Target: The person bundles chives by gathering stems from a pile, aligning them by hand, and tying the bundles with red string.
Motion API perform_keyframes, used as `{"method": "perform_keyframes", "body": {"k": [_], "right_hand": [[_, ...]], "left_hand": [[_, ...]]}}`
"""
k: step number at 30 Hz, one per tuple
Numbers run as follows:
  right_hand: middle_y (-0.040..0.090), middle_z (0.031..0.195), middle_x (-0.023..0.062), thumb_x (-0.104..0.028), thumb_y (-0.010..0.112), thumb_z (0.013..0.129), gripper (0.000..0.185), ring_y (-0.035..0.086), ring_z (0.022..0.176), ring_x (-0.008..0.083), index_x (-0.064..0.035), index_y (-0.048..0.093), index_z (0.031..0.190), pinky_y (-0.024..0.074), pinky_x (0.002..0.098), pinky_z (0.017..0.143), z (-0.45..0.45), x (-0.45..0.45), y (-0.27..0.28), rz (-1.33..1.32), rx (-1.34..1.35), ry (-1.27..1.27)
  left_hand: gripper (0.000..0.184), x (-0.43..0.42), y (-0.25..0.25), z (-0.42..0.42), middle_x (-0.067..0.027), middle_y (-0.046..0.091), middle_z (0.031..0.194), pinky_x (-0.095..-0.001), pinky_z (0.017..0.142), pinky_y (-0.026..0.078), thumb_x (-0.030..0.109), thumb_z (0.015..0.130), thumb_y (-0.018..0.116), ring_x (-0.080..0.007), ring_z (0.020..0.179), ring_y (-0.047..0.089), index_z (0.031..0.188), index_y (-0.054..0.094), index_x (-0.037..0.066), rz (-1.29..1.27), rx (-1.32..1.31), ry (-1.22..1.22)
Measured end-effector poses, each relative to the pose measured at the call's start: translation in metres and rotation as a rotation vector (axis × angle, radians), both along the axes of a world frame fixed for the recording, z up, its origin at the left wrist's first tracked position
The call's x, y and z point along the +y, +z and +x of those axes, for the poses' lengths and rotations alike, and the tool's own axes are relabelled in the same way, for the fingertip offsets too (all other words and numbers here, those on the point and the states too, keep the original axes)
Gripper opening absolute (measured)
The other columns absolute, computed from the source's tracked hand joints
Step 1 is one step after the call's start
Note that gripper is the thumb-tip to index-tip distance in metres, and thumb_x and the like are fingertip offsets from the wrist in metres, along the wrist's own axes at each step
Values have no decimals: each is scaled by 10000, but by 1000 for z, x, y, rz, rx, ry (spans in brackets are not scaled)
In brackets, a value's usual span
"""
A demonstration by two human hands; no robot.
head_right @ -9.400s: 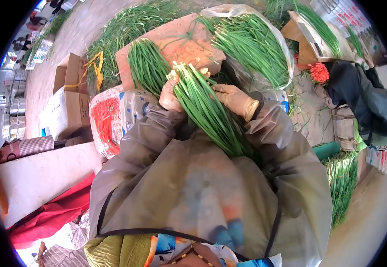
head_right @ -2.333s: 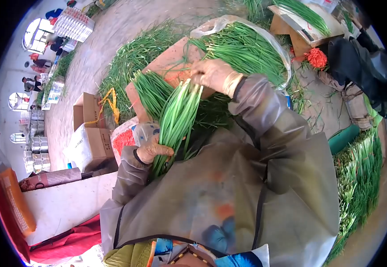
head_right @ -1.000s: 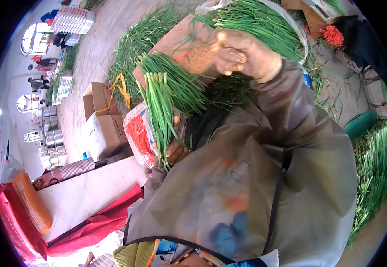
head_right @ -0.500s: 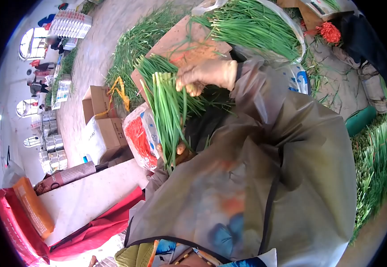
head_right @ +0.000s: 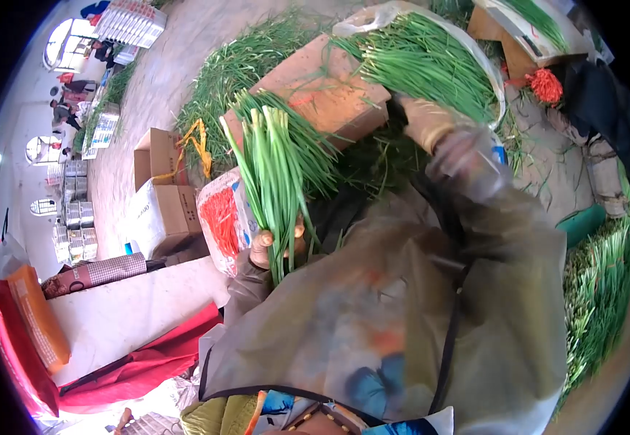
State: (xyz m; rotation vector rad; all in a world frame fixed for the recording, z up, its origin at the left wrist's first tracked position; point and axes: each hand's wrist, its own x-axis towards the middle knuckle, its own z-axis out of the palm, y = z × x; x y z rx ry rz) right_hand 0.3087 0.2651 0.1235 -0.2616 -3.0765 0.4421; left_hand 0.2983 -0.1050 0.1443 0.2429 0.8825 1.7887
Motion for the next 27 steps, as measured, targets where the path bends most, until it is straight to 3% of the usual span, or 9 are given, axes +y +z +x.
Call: {"method": "perform_keyframes", "body": {"k": [2, 4, 8, 11, 12, 14, 17, 22, 27], "right_hand": [[634, 972, 93, -255, 546, 884, 375, 604, 902, 229, -49, 529, 1197, 476, 339, 794, -5, -18, 17, -1230, -267, -48], [644, 899, 84, -290, 617, 837, 361, 602, 884, 197, -20, 591, 1075, 454, 250, 781, 2, -70, 50, -1621, -232, -36], [639, 920, 64, -365, 661, 801, 448, 582, 897, 162, 11, 589, 1035, 441, 261, 791, -22, -161, 26, -1594, 474, 11], [635, 848, 60, -190, 689, 789, 288, 594, 758, 158, 8, 602, 980, 479, 275, 699, -44, -137, 41, -1865, 346, -181], [631, 809, 58, -150, 675, 799, 224, 586, 697, 145, 10, 610, 943, 487, 266, 657, -51, -121, 41, -1977, 339, -150], [637, 837, 85, -127, 645, 791, 236, 596, 684, 149, 15, 601, 974, 498, 251, 628, -42, -77, 78, -1968, 233, 15], [626, 822, 82, -142, 649, 792, 231, 586, 656, 139, 0, 596, 966, 485, 242, 586, -21, -26, 104, -1665, 12, 7], [621, 861, 92, -138, 663, 786, 299, 601, 670, 154, 2, 568, 1033, 494, 267, 602, 20, -48, 94, -1601, -223, 19], [639, 956, 116, -293, 634, 820, 426, 615, 841, 183, 6, 547, 1111, 481, 296, 785, 44, -79, 57, -1865, -410, 135]], "left_hand": [[463, 12, 28, -13, -110, 653, 934, -250, 567, 488, 211, 676, 740, -150, 671, 602, 1056, 586, -5, -142, 158, 114], [376, 34, 47, -18, -108, 653, 930, -259, 641, 493, 54, 714, 686, -151, 734, 602, 1072, 581, 4, -333, 240, 251], [438, 100, 44, -21, -95, 606, 1043, -277, 790, 461, 5, 806, 576, -173, 935, 582, 1231, 470, 18, -735, 1189, 493], [894, 122, 1, -30, -195, 520, 1137, -358, 785, 464, 174, 725, 680, -308, 896, 565, 1408, 125, 17, -726, 973, 393], [927, 132, 36, -8, -206, 510, 1131, -362, 766, 466, 215, 707, 700, -317, 857, 563, 1412, 129, 23, -931, 1692, 299], [864, 114, 85, -10, -225, 473, 1217, -346, 802, 479, 198, 703, 726, -321, 968, 574, 1398, 233, 54, -638, 1443, -93], [239, 77, 77, -33, -120, 560, 1166, -313, 913, 440, -24, 823, 581, -185, 1023, 550, 1054, 594, 39, -214, 1148, 564], [605, 93, 60, -60, -118, 509, 1194, -337, 949, 352, 286, 851, 572, -205, 1116, 475, 1347, 334, 36, -176, 718, 421], [708, 140, 21, -64, -154, 441, 1306, -436, 1020, 332, 241, 816, 633, -282, 1212, 412, 1378, 253, 42, 371, -6, 87]]}}
